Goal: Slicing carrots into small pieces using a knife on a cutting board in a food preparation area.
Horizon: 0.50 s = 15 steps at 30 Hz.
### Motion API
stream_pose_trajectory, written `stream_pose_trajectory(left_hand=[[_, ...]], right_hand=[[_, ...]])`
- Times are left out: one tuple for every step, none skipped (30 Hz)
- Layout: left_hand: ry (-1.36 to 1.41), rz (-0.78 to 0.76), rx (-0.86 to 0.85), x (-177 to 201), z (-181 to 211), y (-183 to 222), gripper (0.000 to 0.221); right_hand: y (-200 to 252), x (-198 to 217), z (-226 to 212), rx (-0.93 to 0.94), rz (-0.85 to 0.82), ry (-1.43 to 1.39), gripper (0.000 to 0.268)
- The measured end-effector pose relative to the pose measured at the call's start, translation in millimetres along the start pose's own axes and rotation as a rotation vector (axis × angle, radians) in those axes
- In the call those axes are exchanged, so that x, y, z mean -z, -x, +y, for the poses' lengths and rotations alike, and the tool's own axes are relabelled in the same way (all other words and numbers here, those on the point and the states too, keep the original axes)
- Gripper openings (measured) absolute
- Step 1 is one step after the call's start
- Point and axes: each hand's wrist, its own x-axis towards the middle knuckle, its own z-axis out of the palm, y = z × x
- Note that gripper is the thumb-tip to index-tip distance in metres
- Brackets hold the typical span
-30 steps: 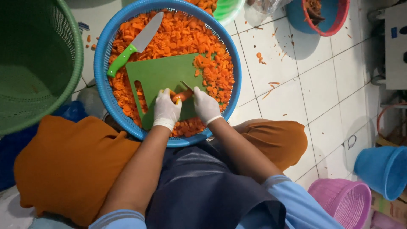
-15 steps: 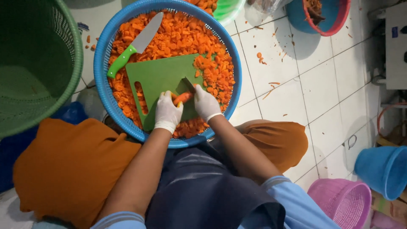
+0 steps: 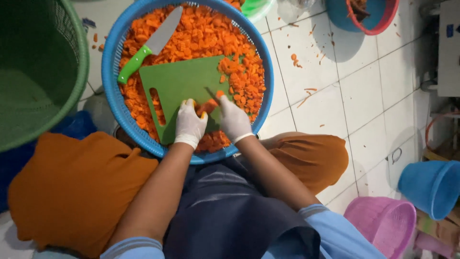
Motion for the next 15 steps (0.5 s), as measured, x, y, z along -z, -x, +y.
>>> stream_pose_trajectory(left_hand=[[-0.001,-0.009,0.007,-0.9,-1.6,3.2,0.033],[0.006,0.003,-0.009,-1.5,-1.3,1.0,0.032],[0.012,0.016,-0.026,-1.5,-0.1,-0.7,0.031],[0.008,0.017,-0.033,-0.1,1.3,-0.2,0.031],[0.002,0.009,-0.031,2.1,2.4,0.3,0.031],[0.002,0.003,-0.025,2.2,3.5,1.2,0.031],[0.003,0.005,-0.029,1.2,4.0,0.2,0.031],[0.002,0.004,-0.022,0.6,2.9,1.2,0.031],[0.000,0.003,-0.014,-0.6,1.4,1.8,0.031],[0.001,-0.005,-0.006,-2.4,-0.9,0.6,0.031],[-0.014,0.007,-0.017,-4.6,-2.8,-0.3,0.032],[-0.029,0.020,-0.040,-6.1,-3.6,-4.9,0.034],[-0.030,0.016,-0.043,-8.7,-5.9,-1.6,0.034],[-0.022,0.024,-0.051,-8.3,-6.8,-3.0,0.033],[-0.014,0.032,-0.059,-7.6,-7.8,-4.4,0.032]], right_hand=[[-3.9,-23.2,11.1,-0.007,-0.009,-0.001,0.022],[-11.4,-44.8,22.2,0.010,0.040,0.111,0.023],[-18.4,-65.4,33.0,0.028,0.090,0.222,0.025],[-21.7,-61.6,34.0,0.026,0.097,0.218,0.025],[-25.0,-58.0,34.3,0.003,0.063,0.110,0.022],[-28.3,-54.1,36.1,-0.017,0.027,0.007,0.019],[-20.5,-35.9,23.7,-0.017,0.031,0.008,0.019],[-11.7,-19.1,10.7,-0.026,0.006,-0.010,0.019],[-3.5,-2.8,-1.9,-0.035,-0.019,-0.028,0.019],[-3.5,-21.0,3.9,-0.040,-0.029,-0.027,0.019],[-2.8,-38.9,10.3,0.004,0.021,0.078,0.024],[-4.5,-56.0,16.2,0.047,0.082,0.181,0.028],[-5.9,-61.4,20.9,0.042,0.082,0.180,0.028],[-12.1,-64.9,23.3,0.037,0.078,0.164,0.028],[-18.3,-68.3,25.2,0.032,0.074,0.148,0.028]])
